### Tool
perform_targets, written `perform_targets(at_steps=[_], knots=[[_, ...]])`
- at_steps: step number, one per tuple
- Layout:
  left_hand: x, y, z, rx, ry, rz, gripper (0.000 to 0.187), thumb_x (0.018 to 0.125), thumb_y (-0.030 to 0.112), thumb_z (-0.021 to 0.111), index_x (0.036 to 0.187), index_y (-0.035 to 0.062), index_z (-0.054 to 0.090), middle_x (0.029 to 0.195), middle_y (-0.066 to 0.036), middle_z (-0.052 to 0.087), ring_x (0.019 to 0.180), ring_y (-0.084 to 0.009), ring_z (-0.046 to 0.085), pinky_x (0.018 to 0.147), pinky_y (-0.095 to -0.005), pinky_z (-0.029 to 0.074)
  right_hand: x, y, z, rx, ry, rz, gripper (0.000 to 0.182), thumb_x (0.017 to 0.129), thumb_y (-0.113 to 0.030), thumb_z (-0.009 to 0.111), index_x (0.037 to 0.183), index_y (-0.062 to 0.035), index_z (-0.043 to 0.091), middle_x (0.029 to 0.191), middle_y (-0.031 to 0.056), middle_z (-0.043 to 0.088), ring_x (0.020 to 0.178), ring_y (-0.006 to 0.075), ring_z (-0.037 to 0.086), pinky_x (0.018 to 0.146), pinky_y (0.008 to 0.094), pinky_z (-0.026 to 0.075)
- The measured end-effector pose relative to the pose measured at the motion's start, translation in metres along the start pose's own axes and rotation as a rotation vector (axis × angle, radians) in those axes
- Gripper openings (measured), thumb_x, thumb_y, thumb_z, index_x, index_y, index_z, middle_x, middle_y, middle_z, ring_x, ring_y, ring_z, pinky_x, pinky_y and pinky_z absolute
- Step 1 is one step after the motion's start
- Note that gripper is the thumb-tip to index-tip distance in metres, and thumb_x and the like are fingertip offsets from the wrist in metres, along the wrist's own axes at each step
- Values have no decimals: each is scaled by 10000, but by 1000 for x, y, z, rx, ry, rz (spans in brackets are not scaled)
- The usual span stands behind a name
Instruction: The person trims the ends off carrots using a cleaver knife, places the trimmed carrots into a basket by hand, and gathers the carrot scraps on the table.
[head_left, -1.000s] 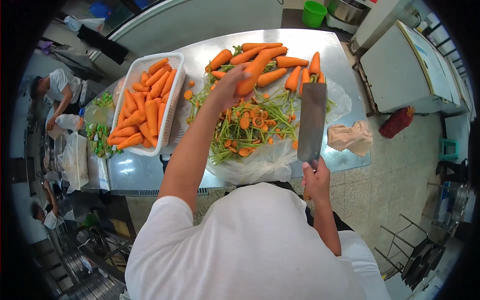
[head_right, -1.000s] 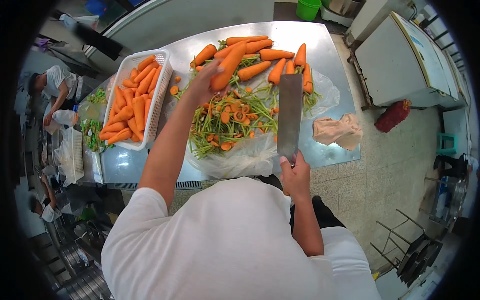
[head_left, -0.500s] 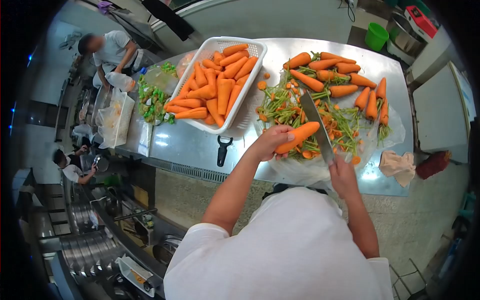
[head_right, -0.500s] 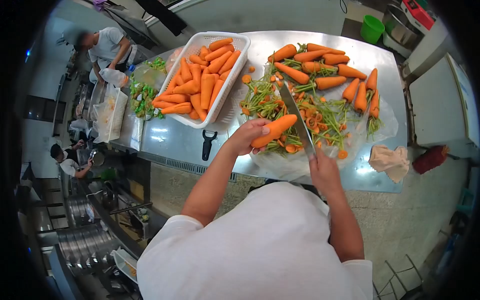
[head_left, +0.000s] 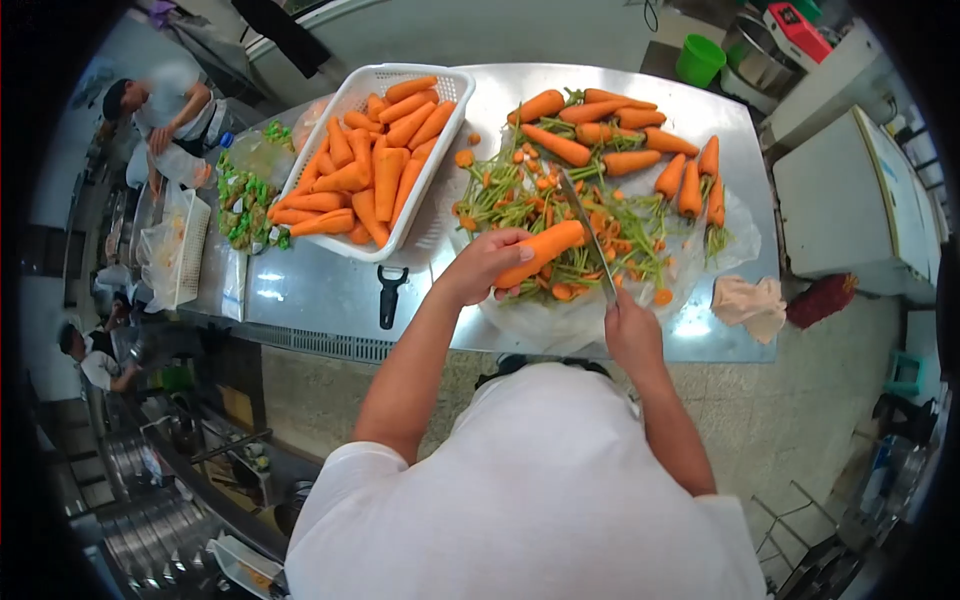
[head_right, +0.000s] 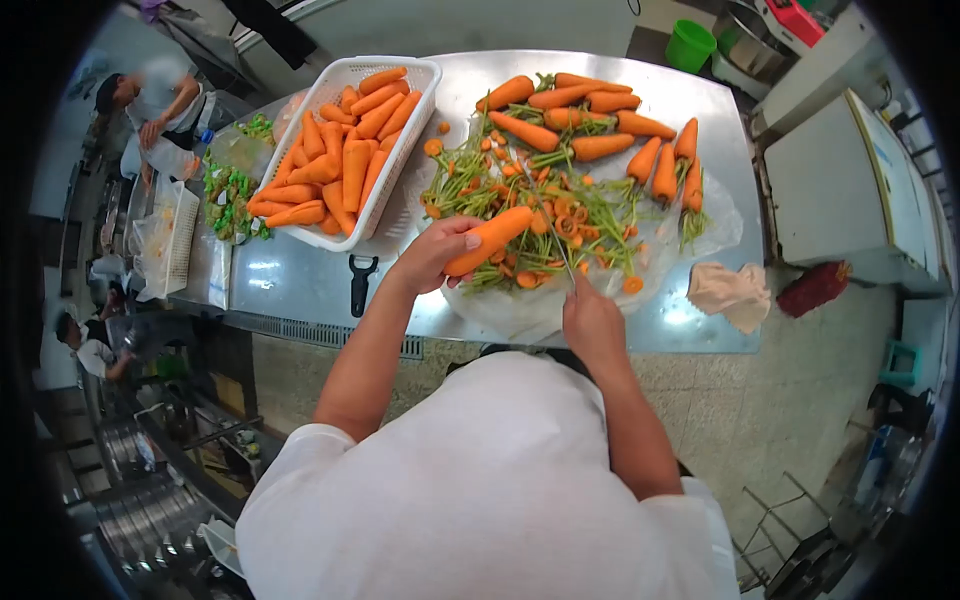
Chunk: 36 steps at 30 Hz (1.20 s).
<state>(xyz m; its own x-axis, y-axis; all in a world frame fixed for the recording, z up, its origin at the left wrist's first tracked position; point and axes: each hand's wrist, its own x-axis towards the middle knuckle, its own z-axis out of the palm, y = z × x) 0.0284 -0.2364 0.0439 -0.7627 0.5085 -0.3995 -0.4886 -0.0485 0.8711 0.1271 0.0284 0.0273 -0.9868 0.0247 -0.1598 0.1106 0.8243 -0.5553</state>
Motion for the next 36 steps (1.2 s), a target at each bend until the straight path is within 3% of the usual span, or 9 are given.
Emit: perform_targets(at_steps=[2,5,9,12,14,17,23,31,36], knots=[[1,-6,-4,-5,-47,56,513,950,461,666,1282,75,599,975,-54,664,677,-129,654,511,-268,503,-13,20,8,66,39,-19,289,955,-129,553,1196,7,634,781,240,678,696,406,665,669,487,528],[-1,17,23,-562,148,546,666,1006,526,546,1442,38,422,1304,-188,573,1122,-287,638,990,-478,541,-21,17,-10,464,55,146,241,972,-149,569,1131,21,631,701,191,646,598,290,632,600,413,507],[13,-12,-10,-856,-336,125,607,1009,417,592,1464,75,383,1322,-163,574,1071,-293,664,938,-474,574,-19,23,-18,606,82,159,204,976,-143,583,1069,35,618,663,135,608,555,205,581,556,353,462],[30,-37,-6,-602,-161,53,597,977,291,654,1461,93,366,1291,-131,585,1012,-281,693,830,-448,601,-27,26,-18,473,84,61,199,967,-118,582,1088,35,624,664,129,600,547,214,577,552,347,458],[22,-16,23,-480,-66,266,595,935,196,676,1440,119,370,1196,-134,620,887,-233,697,736,-374,596,-29,21,-25,368,95,-3,217,962,-106,582,1123,31,634,666,128,599,546,216,577,553,342,459],[20,4,31,-314,-47,248,567,945,285,691,1405,107,412,1088,-110,613,755,-165,634,644,-293,546,-46,18,-30,297,173,-163,350,932,-81,603,1271,1,639,713,147,638,583,273,627,577,365,493],[26,-2,32,93,6,205,446,935,441,694,1132,59,574,818,-36,591,658,-102,574,564,-258,475,-57,13,-48,9,308,-450,380,869,-46,643,1248,-25,657,723,138,664,573,296,626,558,384,496],[18,17,40,440,138,159,395,935,423,663,998,33,644,754,-6,634,645,-81,601,558,-246,500,-73,23,-53,-165,149,-369,475,826,-64,632,1301,-57,617,768,120,681,617,310,648,583,430,521],[21,-3,39,805,374,357,375,851,372,725,971,20,678,755,-114,685,646,-210,670,634,-346,528,-47,-17,-35,-113,57,-205,410,873,-110,584,1279,-59,604,814,156,694,684,368,673,637,497,538]])
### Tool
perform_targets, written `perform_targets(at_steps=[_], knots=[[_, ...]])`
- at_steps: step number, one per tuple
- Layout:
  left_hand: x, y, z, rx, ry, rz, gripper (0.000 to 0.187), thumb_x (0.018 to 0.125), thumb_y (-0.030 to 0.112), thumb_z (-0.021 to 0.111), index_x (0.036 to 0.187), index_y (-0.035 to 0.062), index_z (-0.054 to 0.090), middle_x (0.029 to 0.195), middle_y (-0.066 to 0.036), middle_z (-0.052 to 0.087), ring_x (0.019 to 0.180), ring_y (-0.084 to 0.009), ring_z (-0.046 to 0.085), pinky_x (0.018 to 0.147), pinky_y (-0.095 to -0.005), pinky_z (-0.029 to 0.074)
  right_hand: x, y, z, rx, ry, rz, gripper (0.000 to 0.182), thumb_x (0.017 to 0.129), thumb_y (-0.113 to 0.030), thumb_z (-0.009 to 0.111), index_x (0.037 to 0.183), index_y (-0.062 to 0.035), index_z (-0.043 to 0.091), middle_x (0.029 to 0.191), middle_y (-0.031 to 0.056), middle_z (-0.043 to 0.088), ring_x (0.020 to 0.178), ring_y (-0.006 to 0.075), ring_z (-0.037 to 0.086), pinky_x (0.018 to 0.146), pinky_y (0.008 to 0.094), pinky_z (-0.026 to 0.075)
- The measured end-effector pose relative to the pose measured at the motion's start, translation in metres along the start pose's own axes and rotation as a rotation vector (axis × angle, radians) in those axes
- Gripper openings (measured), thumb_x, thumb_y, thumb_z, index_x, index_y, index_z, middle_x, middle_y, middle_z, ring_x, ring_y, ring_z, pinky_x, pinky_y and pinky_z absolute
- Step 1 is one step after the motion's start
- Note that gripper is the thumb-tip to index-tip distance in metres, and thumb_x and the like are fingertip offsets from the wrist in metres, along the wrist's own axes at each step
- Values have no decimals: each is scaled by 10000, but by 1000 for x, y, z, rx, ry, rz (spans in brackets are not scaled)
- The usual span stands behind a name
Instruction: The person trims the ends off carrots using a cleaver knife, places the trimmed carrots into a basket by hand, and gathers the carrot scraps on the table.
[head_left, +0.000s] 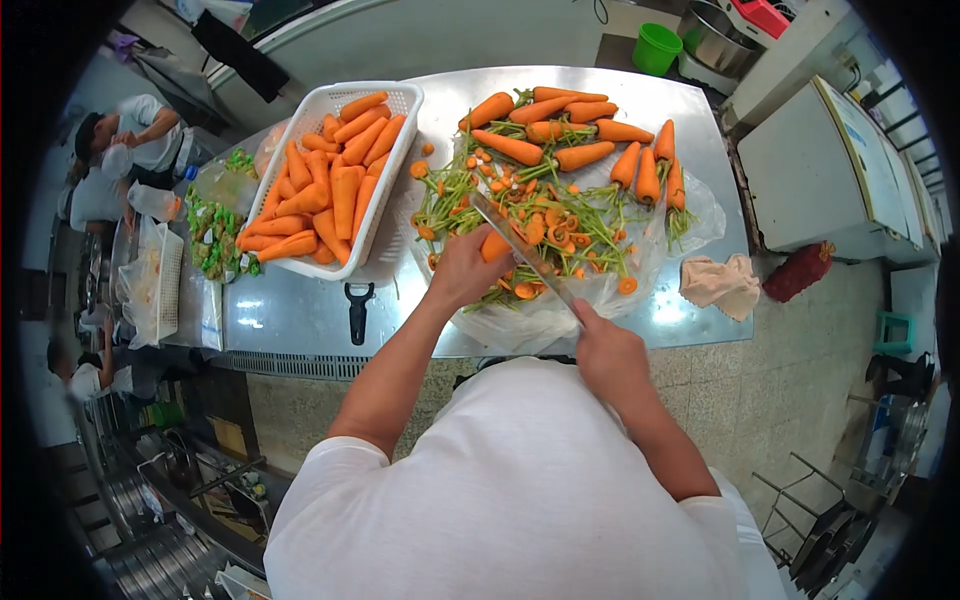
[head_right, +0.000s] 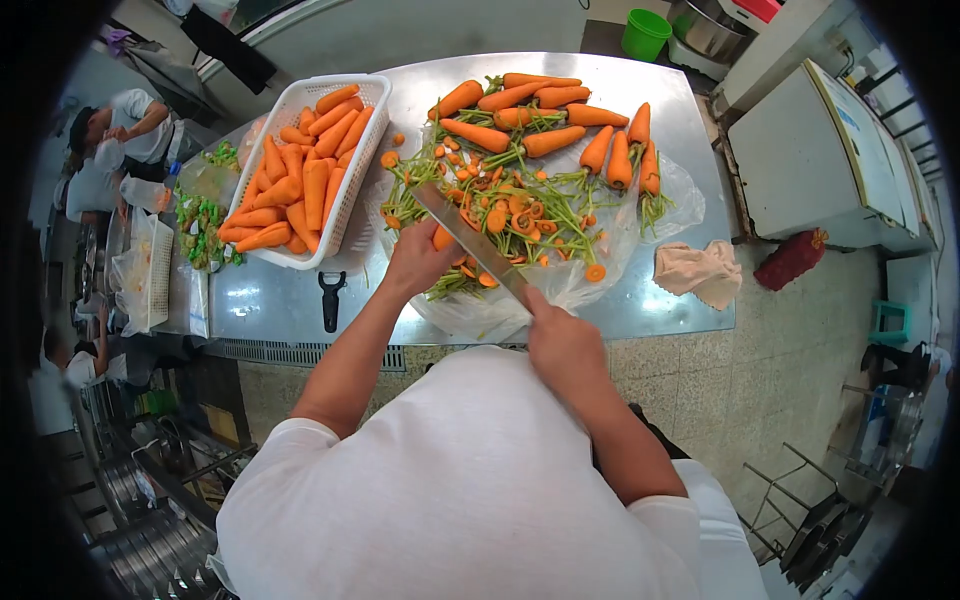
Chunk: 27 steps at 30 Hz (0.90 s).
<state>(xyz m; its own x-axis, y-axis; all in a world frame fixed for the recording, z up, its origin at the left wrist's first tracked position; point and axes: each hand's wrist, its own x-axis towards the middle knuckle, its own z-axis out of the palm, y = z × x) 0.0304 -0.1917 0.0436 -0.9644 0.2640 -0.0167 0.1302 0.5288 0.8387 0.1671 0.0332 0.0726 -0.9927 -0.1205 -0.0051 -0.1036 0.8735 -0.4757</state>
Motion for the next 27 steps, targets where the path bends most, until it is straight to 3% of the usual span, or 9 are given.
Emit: perform_targets(at_steps=[6,10,12,15,19,20,22,24,27], knots=[[-3,17,-19,86,53,122,542,786,505,802,1055,46,700,865,-166,716,777,-313,714,751,-399,551,64,8,46,157,3,25,255,940,-146,545,1154,-29,620,801,205,697,757,424,678,678,535,528],[57,-10,-96,48,335,-118,558,859,480,761,1123,-2,666,993,-214,692,908,-336,690,789,-443,534,41,32,27,409,-144,240,298,942,-172,594,1201,-27,618,699,153,640,628,302,646,601,442,509],[93,-48,-133,645,555,28,564,888,449,735,1203,-9,636,1085,-242,681,990,-376,671,857,-466,530,29,42,16,509,-171,348,276,940,-170,600,1168,-17,625,692,125,632,579,234,629,560,395,501],[126,-49,-122,789,622,385,564,914,421,706,1264,-11,613,1161,-263,669,1067,-395,653,919,-479,519,4,58,16,800,-91,471,281,909,-97,607,1174,-2,600,733,40,593,555,108,557,507,299,465],[154,23,9,264,-47,168,499,928,402,688,1249,21,656,1208,-212,674,1111,-368,648,963,-461,508,-11,71,-5,1069,65,561,398,864,-13,614,1255,-4,535,802,0,546,559,86,537,517,258,476],[162,36,46,234,-91,186,472,921,373,702,1172,-26,671,1061,-194,695,987,-361,663,873,-431,524,-14,70,-18,1102,120,568,446,860,-9,620,1292,-1,509,798,-1,527,569,82,538,535,255,494],[194,41,105,276,-301,125,544,889,431,720,1165,-34,669,1120,-205,696,1037,-361,666,897,-427,524,-22,66,-45,1036,234,426,461,865,6,605,1309,-8,486,802,7,530,590,83,548,539,252,497],[212,39,162,303,-231,125,554,874,450,724,1130,-40,676,1132,-207,697,1059,-356,664,901,-432,521,-29,68,-54,962,347,288,476,869,21,589,1327,-15,464,806,15,533,611,84,558,543,248,499],[226,28,201,415,-199,63,559,852,457,725,1098,-43,679,1162,-212,695,1079,-359,666,912,-438,519,-44,89,-38,1411,349,536,413,878,23,566,1280,-15,478,769,45,538,585,108,570,502,245,468]])
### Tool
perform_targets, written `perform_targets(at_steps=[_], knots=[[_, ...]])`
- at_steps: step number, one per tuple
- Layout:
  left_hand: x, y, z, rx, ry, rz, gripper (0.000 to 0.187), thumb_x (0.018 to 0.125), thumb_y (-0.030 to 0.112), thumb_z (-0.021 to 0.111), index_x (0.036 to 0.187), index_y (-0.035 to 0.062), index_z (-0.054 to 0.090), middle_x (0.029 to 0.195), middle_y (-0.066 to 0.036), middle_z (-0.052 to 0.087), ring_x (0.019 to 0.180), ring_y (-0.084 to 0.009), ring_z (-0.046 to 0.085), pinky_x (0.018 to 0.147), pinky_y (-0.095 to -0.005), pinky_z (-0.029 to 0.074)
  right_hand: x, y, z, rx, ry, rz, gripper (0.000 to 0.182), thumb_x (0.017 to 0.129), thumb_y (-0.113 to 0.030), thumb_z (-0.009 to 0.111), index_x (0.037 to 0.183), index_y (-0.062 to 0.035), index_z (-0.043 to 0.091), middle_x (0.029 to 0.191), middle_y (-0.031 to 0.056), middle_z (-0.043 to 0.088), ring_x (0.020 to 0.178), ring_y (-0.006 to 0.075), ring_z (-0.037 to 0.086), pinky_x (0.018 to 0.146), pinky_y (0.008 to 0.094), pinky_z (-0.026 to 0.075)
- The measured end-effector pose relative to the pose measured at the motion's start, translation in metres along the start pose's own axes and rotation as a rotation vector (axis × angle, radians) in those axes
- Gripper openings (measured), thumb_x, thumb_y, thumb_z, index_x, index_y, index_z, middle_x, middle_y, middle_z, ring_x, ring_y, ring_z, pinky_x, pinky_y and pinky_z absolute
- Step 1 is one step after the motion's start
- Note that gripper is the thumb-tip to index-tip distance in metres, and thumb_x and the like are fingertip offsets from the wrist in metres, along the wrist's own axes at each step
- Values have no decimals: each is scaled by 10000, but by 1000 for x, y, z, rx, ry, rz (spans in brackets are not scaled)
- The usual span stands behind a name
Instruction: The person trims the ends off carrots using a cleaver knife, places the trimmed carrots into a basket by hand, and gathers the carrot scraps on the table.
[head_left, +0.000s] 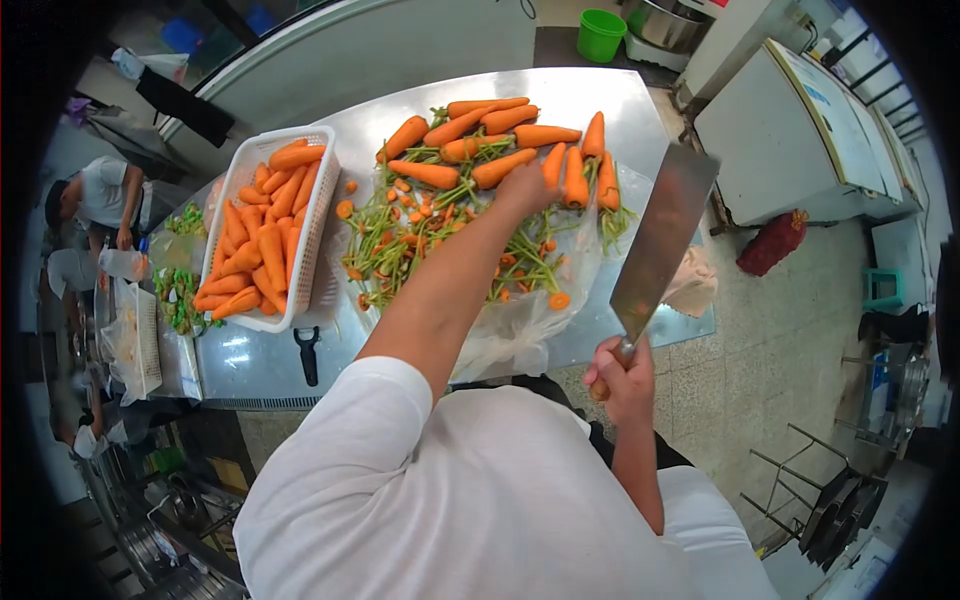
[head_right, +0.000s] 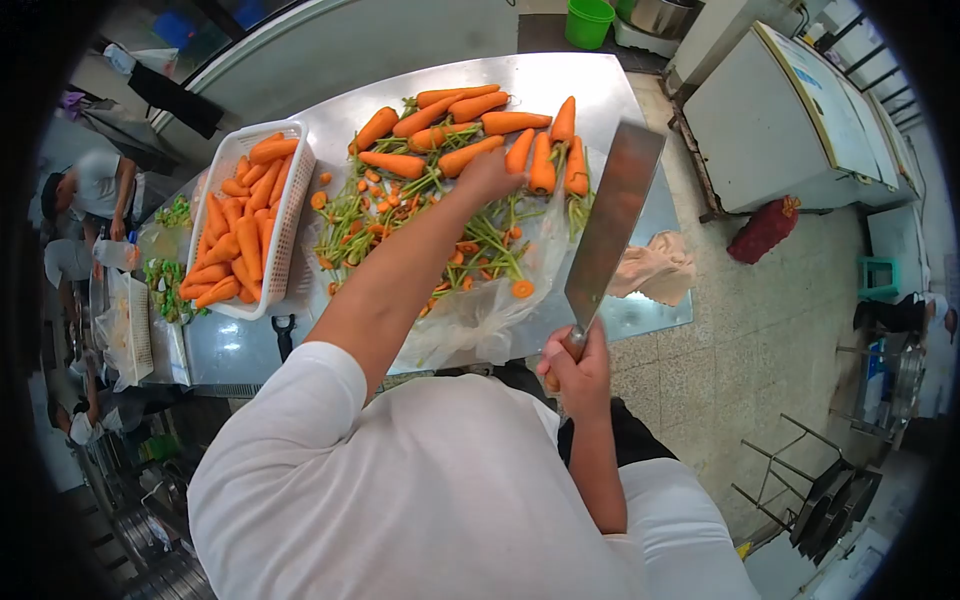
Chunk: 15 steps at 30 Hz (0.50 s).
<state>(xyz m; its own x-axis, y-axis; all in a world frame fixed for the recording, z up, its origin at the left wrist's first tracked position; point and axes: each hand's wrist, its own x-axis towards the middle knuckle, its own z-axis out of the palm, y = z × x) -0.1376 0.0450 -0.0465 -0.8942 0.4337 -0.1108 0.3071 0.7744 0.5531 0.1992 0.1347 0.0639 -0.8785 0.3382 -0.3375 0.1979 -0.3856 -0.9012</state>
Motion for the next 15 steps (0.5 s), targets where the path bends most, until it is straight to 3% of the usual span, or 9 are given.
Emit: perform_targets(at_steps=[2,4,5,7,9,11,13,15], knots=[[12,2,8,78,-49,-52,551,846,447,723,1100,-40,676,1181,-215,691,1078,-366,670,920,-438,520,-1,24,-17,7,46,28,350,897,-10,572,1240,-15,500,745,47,531,547,109,549,480,247,456],[19,-4,-1,-49,-139,-106,515,845,363,700,1178,-28,649,1027,-209,702,902,-367,698,834,-473,553,-2,38,-25,-27,123,75,200,952,-101,576,1130,-15,546,694,45,522,455,109,489,426,251,421],[18,-9,-9,-39,-147,-99,515,845,363,700,1178,-28,649,1027,-209,702,902,-367,698,834,-473,553,-6,41,-28,-15,131,76,200,952,-101,576,1130,-15,546,694,45,522,455,109,489,426,251,421],[2,-21,-47,-677,-358,-202,499,859,337,680,1236,23,589,1002,-105,683,792,-235,676,794,-373,566,-12,39,-30,-58,151,168,211,973,-138,581,1146,-23,543,681,27,514,484,113,504,439,253,453],[-30,-47,-71,-1089,-427,-156,501,876,348,666,1263,48,558,919,-64,646,705,-147,611,658,-324,540,-16,37,-28,-68,129,129,220,971,-137,583,1154,-21,542,679,24,520,488,107,506,443,248,444],[-93,-35,-110,-1359,-402,-64,515,911,374,648,1302,59,535,930,-78,653,662,-136,596,561,-282,504,-10,38,-26,-84,109,82,230,969,-135,584,1162,-19,541,678,20,525,492,101,508,446,242,435],[-142,-41,-128,-1372,-362,-84,524,927,402,640,1318,71,533,894,-56,640,610,-117,569,511,-269,464,3,42,-19,-259,14,-232,209,966,-137,596,1122,1,572,637,13,546,489,108,527,457,265,412],[-180,-54,-136,-1399,-311,-105,533,942,431,632,1333,83,532,857,-33,627,558,-98,542,461,-255,424,19,35,-3,-371,-36,-197,195,963,-135,603,1096,7,586,636,29,558,508,117,540,478,277,424]])
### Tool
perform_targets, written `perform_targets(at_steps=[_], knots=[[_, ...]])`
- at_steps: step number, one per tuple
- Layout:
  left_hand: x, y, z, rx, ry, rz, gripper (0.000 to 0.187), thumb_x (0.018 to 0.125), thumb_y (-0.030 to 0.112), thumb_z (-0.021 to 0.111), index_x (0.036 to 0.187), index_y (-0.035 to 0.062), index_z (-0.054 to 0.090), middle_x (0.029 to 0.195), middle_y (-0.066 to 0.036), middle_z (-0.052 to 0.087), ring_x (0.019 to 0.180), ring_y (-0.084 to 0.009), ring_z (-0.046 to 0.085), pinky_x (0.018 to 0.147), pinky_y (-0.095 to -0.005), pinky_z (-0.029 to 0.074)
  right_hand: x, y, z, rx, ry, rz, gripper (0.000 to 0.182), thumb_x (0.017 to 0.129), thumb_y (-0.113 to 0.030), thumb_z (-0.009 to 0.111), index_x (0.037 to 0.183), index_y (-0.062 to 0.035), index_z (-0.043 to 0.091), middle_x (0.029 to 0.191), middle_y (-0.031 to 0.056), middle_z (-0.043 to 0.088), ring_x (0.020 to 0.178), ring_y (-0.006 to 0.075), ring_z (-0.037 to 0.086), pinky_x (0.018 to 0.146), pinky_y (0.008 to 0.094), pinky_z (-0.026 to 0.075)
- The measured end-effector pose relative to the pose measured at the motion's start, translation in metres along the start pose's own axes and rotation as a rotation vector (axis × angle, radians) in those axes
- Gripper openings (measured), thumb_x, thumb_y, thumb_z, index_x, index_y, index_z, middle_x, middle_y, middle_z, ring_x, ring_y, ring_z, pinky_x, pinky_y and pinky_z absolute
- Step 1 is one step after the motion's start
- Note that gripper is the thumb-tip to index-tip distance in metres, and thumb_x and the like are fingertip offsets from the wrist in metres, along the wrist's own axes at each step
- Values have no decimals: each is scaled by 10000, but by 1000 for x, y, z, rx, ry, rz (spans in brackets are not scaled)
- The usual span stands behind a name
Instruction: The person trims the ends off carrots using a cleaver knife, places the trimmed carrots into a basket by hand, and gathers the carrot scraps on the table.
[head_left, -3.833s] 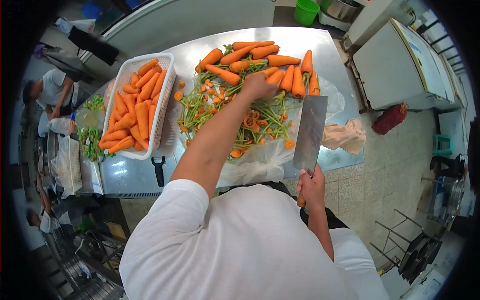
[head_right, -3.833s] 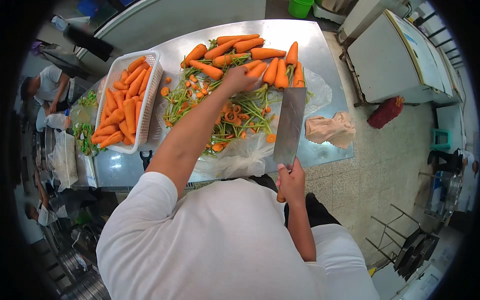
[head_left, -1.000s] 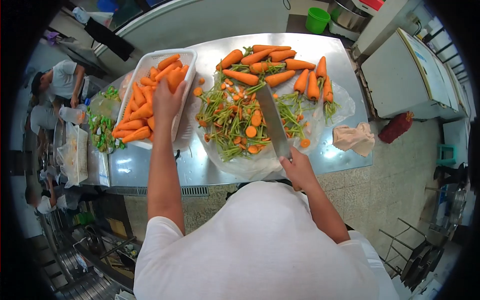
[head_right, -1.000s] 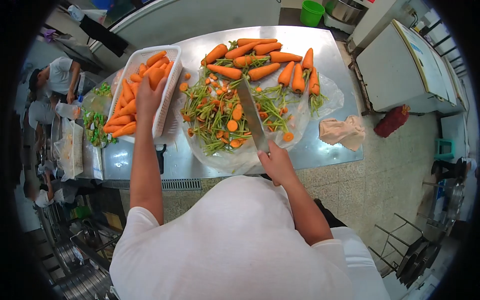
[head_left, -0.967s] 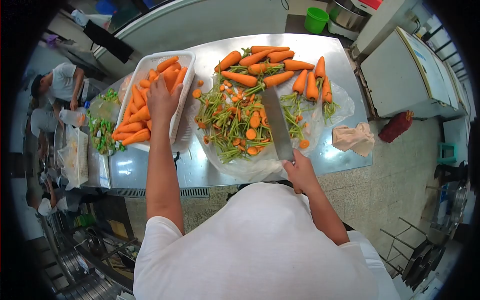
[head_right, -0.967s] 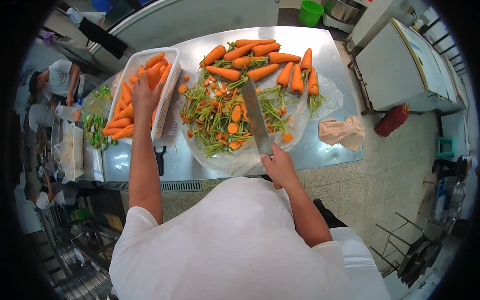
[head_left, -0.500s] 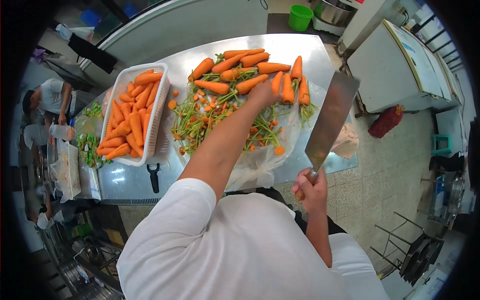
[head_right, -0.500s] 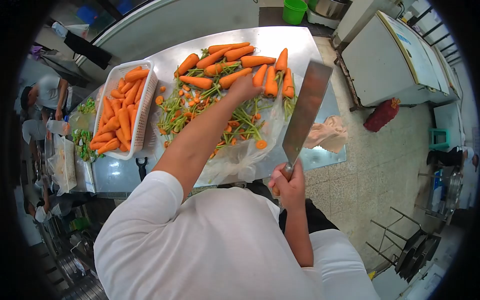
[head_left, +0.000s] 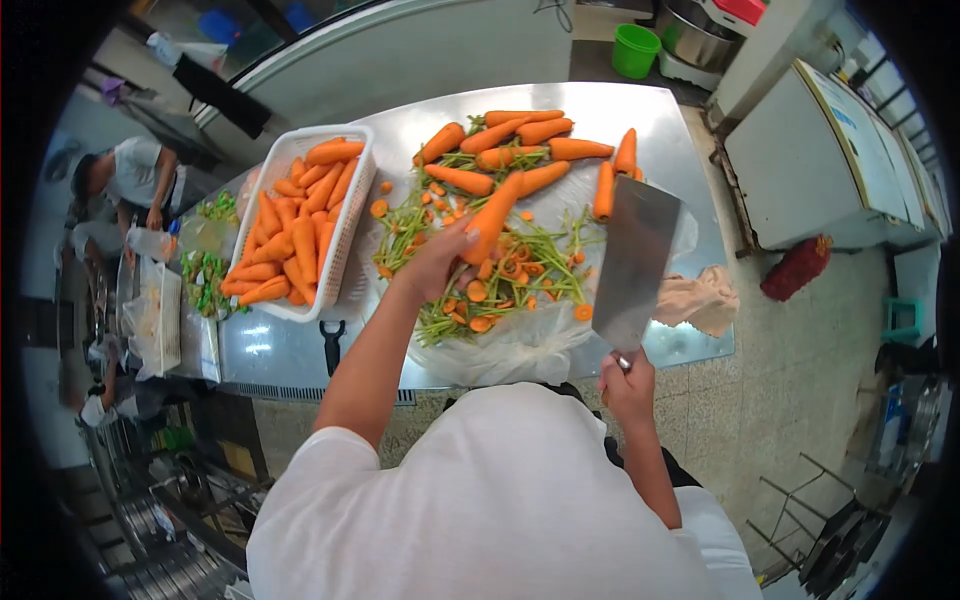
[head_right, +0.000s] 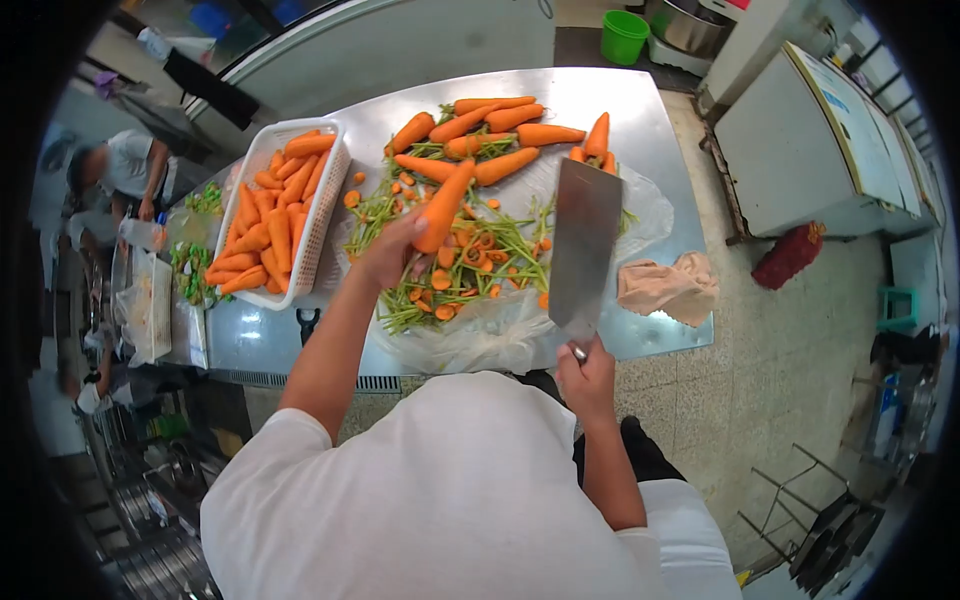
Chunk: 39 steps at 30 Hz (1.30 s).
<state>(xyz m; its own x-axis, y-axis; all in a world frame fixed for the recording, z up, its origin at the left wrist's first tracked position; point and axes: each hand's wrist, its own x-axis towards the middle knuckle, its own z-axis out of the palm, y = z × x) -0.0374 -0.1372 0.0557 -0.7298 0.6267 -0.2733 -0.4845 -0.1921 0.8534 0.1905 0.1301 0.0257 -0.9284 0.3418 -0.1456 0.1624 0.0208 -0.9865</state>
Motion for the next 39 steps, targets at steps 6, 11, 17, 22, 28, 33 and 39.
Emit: perform_targets(at_steps=[6,11,17,22,28,33,39], knots=[[-71,-26,-21,372,224,-218,531,968,488,615,1301,77,565,822,-11,619,455,-18,376,387,-188,277,30,-46,50,-402,-184,-178,164,953,-123,609,1026,24,612,636,100,571,541,186,580,526,338,457],[-103,-25,-28,314,226,-220,526,914,505,670,1199,64,640,827,4,606,614,-45,458,513,-219,355,33,-53,98,-422,-156,-492,176,959,-150,594,1002,20,612,665,158,615,579,325,627,557,423,479],[-108,-47,-49,368,256,-217,599,881,451,704,1314,47,614,906,-19,631,687,-68,509,556,-228,382,33,-25,117,-677,-337,-144,200,965,-178,567,997,15,607,769,235,667,743,458,650,677,519,504],[-92,-34,-43,677,36,137,616,883,443,722,1342,52,595,1024,-30,648,808,-111,587,690,-250,479,56,-27,139,-745,-356,-246,245,964,-218,584,1003,22,609,782,240,675,760,460,655,691,536,506],[-75,25,-53,329,269,451,731,965,490,642,1487,26,429,1286,-120,630,1159,-162,609,926,-345,516,43,-9,130,-534,-299,51,299,970,-262,617,1007,35,613,698,173,629,627,334,619,601,440,465],[-84,54,-46,-416,79,580,793,1004,644,423,1520,44,371,1335,-187,608,1258,-300,593,988,-457,529,25,-13,104,-259,-151,61,268,973,-235,648,1007,28,614,635,1,538,600,53,476,530,296,400],[-99,-22,-105,-483,-507,-28,595,1020,502,525,1414,62,454,1101,-127,667,1078,-240,667,918,-445,560,3,-27,80,-304,-111,89,263,975,-229,648,1034,25,626,608,4,535,553,66,469,509,302,396]])
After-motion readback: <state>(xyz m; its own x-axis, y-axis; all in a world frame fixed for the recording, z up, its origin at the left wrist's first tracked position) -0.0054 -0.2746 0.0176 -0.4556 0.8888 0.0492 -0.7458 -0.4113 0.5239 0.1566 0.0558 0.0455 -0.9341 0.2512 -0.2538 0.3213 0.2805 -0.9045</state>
